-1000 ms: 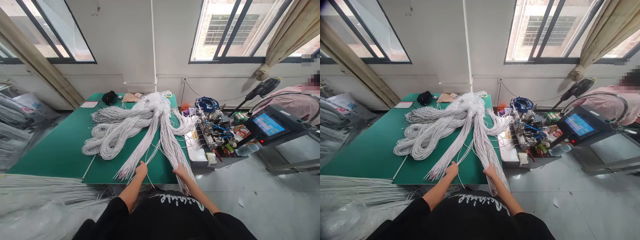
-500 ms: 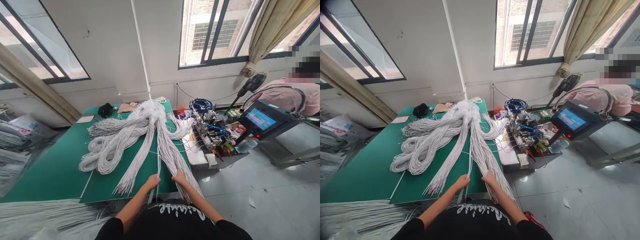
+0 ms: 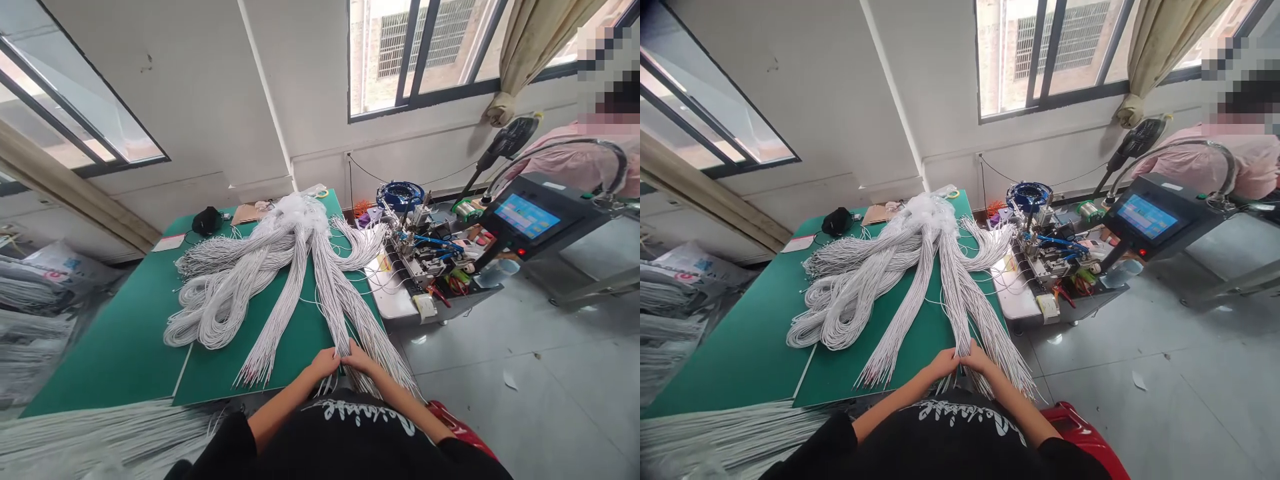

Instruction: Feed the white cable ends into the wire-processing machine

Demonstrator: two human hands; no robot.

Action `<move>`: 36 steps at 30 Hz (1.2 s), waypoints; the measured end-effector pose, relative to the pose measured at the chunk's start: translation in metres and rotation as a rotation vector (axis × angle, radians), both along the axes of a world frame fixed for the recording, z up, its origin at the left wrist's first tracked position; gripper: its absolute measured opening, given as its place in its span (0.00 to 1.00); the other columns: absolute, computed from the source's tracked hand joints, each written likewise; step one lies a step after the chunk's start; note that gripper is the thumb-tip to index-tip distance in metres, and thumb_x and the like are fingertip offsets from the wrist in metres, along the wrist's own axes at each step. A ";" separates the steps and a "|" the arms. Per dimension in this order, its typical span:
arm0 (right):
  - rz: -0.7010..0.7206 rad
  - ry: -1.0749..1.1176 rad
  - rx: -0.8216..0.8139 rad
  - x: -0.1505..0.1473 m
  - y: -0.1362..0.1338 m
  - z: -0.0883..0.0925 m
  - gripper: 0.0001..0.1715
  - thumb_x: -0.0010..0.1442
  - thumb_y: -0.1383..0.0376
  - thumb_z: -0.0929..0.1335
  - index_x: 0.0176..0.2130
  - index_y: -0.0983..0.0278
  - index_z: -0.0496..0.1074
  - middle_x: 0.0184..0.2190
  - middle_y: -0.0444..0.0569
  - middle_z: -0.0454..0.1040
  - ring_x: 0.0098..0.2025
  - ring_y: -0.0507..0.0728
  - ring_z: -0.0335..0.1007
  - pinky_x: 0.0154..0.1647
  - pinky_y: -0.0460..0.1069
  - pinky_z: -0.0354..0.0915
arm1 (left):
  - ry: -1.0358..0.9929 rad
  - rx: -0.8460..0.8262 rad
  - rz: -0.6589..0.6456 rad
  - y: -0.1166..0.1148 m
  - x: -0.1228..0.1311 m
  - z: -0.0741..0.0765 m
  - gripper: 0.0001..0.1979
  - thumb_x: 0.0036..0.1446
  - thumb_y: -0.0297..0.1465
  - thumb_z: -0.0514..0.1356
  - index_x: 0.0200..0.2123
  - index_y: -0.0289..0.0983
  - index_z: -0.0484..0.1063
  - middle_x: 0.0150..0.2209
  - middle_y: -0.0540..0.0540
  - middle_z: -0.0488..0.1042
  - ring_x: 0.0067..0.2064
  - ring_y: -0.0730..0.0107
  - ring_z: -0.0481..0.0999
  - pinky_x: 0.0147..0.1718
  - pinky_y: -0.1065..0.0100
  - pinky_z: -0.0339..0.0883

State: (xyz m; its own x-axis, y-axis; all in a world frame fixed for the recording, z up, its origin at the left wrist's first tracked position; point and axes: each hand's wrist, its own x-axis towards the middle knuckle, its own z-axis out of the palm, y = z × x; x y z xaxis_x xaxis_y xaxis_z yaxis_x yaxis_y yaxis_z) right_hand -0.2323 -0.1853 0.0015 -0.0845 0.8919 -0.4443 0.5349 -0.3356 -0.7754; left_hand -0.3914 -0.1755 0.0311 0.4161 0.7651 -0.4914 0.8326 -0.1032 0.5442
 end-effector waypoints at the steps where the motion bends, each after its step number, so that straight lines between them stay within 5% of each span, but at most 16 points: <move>1: 0.007 0.001 -0.001 -0.001 -0.002 0.001 0.32 0.42 0.67 0.70 0.49 0.68 0.66 0.37 0.50 0.76 0.41 0.61 0.72 0.42 0.50 0.66 | 0.013 -0.002 0.001 -0.003 0.002 -0.002 0.15 0.62 0.30 0.49 0.44 0.36 0.73 0.41 0.45 0.78 0.44 0.63 0.76 0.40 0.71 0.65; 3: 0.011 -0.025 -0.007 -0.002 -0.004 0.003 0.28 0.46 0.66 0.68 0.48 0.68 0.67 0.40 0.52 0.75 0.43 0.62 0.72 0.45 0.51 0.65 | 0.045 -0.025 -0.002 -0.008 0.004 -0.007 0.15 0.62 0.33 0.50 0.46 0.38 0.73 0.45 0.45 0.77 0.47 0.62 0.75 0.43 0.70 0.65; 6: -0.029 -0.117 0.016 -0.008 -0.007 0.009 0.32 0.51 0.63 0.66 0.54 0.70 0.64 0.50 0.62 0.70 0.53 0.67 0.66 0.54 0.56 0.59 | 0.132 -0.104 -0.017 -0.002 0.001 -0.009 0.10 0.56 0.37 0.60 0.38 0.39 0.76 0.38 0.46 0.79 0.43 0.60 0.77 0.42 0.67 0.66; 10: 0.070 -0.269 0.164 -0.023 -0.016 0.013 0.44 0.52 0.62 0.68 0.64 0.70 0.54 0.66 0.66 0.50 0.67 0.70 0.44 0.65 0.58 0.44 | 0.237 -0.147 0.002 0.038 -0.024 0.003 0.16 0.53 0.42 0.63 0.31 0.34 0.75 0.30 0.47 0.78 0.34 0.64 0.77 0.40 0.61 0.69; 13: 0.269 -0.407 0.256 -0.030 -0.026 0.007 0.48 0.49 0.63 0.69 0.66 0.70 0.53 0.69 0.65 0.42 0.70 0.72 0.33 0.66 0.60 0.40 | 0.252 0.005 0.086 0.082 -0.048 0.014 0.17 0.62 0.41 0.54 0.42 0.33 0.73 0.40 0.42 0.77 0.42 0.64 0.76 0.45 0.60 0.68; 17: 0.329 -0.451 0.283 -0.024 -0.035 -0.004 0.50 0.49 0.67 0.69 0.67 0.68 0.51 0.70 0.62 0.36 0.70 0.71 0.27 0.67 0.60 0.38 | 0.209 0.257 0.129 0.123 -0.063 0.013 0.21 0.65 0.32 0.49 0.60 0.35 0.61 0.61 0.39 0.63 0.62 0.63 0.62 0.58 0.64 0.56; 21: 0.354 -0.365 0.299 -0.011 -0.040 -0.003 0.46 0.52 0.66 0.68 0.67 0.67 0.52 0.70 0.61 0.35 0.71 0.68 0.27 0.68 0.57 0.40 | 0.174 0.340 0.069 0.135 -0.060 -0.003 0.19 0.65 0.34 0.49 0.58 0.41 0.65 0.64 0.46 0.59 0.65 0.65 0.56 0.61 0.65 0.53; 24: 0.305 -0.306 0.277 -0.005 -0.040 0.005 0.41 0.51 0.68 0.68 0.64 0.64 0.59 0.70 0.59 0.42 0.70 0.66 0.37 0.67 0.54 0.44 | 0.185 0.387 0.072 0.131 -0.060 -0.012 0.17 0.66 0.34 0.47 0.48 0.39 0.74 0.62 0.45 0.63 0.64 0.62 0.57 0.61 0.61 0.53; 28: 0.104 -0.323 0.236 0.001 -0.036 0.013 0.32 0.59 0.64 0.63 0.61 0.67 0.62 0.61 0.60 0.63 0.62 0.63 0.59 0.63 0.52 0.53 | 0.190 0.439 0.083 0.103 -0.064 -0.020 0.20 0.65 0.35 0.47 0.36 0.37 0.78 0.61 0.43 0.62 0.63 0.57 0.58 0.60 0.57 0.55; 32: -0.028 -0.391 0.209 0.008 -0.033 0.012 0.30 0.62 0.61 0.60 0.60 0.74 0.63 0.58 0.64 0.66 0.61 0.65 0.60 0.62 0.53 0.53 | 0.164 0.430 0.007 0.048 -0.065 -0.027 0.15 0.61 0.33 0.54 0.27 0.39 0.78 0.64 0.49 0.60 0.64 0.56 0.56 0.60 0.57 0.56; 36: -0.047 -0.425 0.169 0.008 -0.027 0.010 0.30 0.59 0.62 0.63 0.57 0.74 0.65 0.55 0.65 0.69 0.58 0.66 0.63 0.59 0.53 0.56 | 0.179 0.331 -0.032 0.005 -0.058 -0.026 0.19 0.63 0.33 0.50 0.27 0.38 0.78 0.66 0.49 0.55 0.67 0.51 0.49 0.59 0.52 0.56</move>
State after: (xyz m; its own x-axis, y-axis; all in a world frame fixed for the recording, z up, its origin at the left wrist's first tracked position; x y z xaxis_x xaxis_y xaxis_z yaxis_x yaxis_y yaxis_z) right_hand -0.2247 -0.2119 0.0110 0.1159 0.9534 -0.2785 0.8044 -0.2546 -0.5368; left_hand -0.4497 -0.1702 0.0050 0.3726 0.8826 -0.2866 0.9049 -0.2771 0.3230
